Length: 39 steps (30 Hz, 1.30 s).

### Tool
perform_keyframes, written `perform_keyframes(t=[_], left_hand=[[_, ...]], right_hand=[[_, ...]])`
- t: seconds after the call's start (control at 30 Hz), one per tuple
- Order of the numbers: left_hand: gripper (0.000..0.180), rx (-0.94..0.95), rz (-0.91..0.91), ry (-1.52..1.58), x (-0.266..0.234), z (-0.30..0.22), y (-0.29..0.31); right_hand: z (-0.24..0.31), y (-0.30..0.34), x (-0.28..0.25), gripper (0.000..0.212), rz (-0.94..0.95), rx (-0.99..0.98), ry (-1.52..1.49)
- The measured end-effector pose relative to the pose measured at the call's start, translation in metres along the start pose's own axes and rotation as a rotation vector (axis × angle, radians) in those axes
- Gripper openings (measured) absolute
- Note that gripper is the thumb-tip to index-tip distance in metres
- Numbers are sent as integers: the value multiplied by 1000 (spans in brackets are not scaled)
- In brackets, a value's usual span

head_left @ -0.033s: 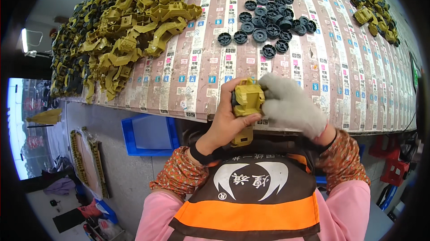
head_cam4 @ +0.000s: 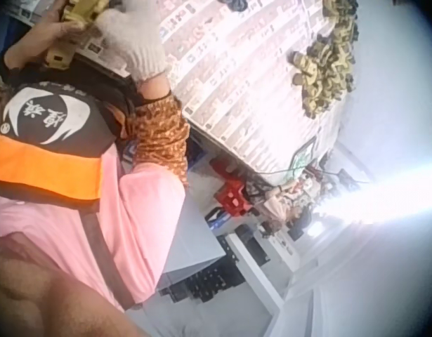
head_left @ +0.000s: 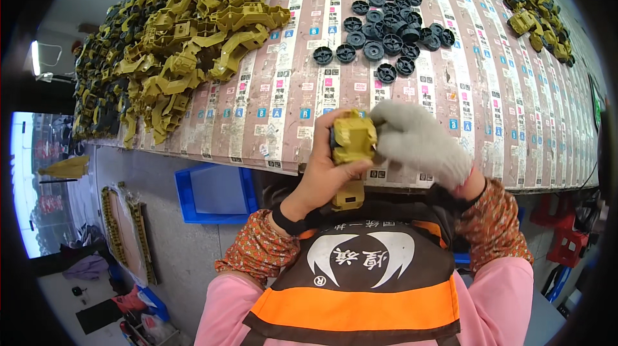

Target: The person assembles yellow plastic toy trucks by hand. They pick up a truck body and insert black wheels into the axles, then place the completed unit on the table. The process is repeated continuously with multiple truck bodies and wheels.

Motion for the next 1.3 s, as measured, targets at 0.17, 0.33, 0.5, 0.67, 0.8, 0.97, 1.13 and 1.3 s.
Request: perform_keyframes(t=[0.17,0.33,0.5,0.67,0.8,0.97,1.13,1.3], left_hand=[[70,-143,-247,308,-23,-3,-4],[58,-174,-329,431,-35,-5,-4],[49,-137,-366,499,-39,-7,-7],[47,-103,-379,541,-42,-5,-12],[47,-77,-387,506,-38,-13,-14],[48,5,-447,429,-46,-14,-17],[53,31,-470,410,-40,-19,-16],[63,135,-525,302,-45,-23,-9]], right_hand=[[4,-45,-56,19,-438,-104,710],[-5,-64,-47,19,-419,-191,970],[-3,-48,-32,22,-382,-331,736],[1,-3,18,19,-52,-110,21],[9,24,31,23,-174,-204,69],[6,37,39,27,-170,-208,13],[7,43,43,31,-194,-242,38],[8,55,48,36,-170,-264,85]])
Point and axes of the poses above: each hand's wrist, its own y-axis away from the middle knuckle, its own x-axis out of the palm, z = x × y, the point moved 8 cm from there along -y, towards the middle knuckle, and after that the axes turned 4 degrees about y, right-handed, at the moved point
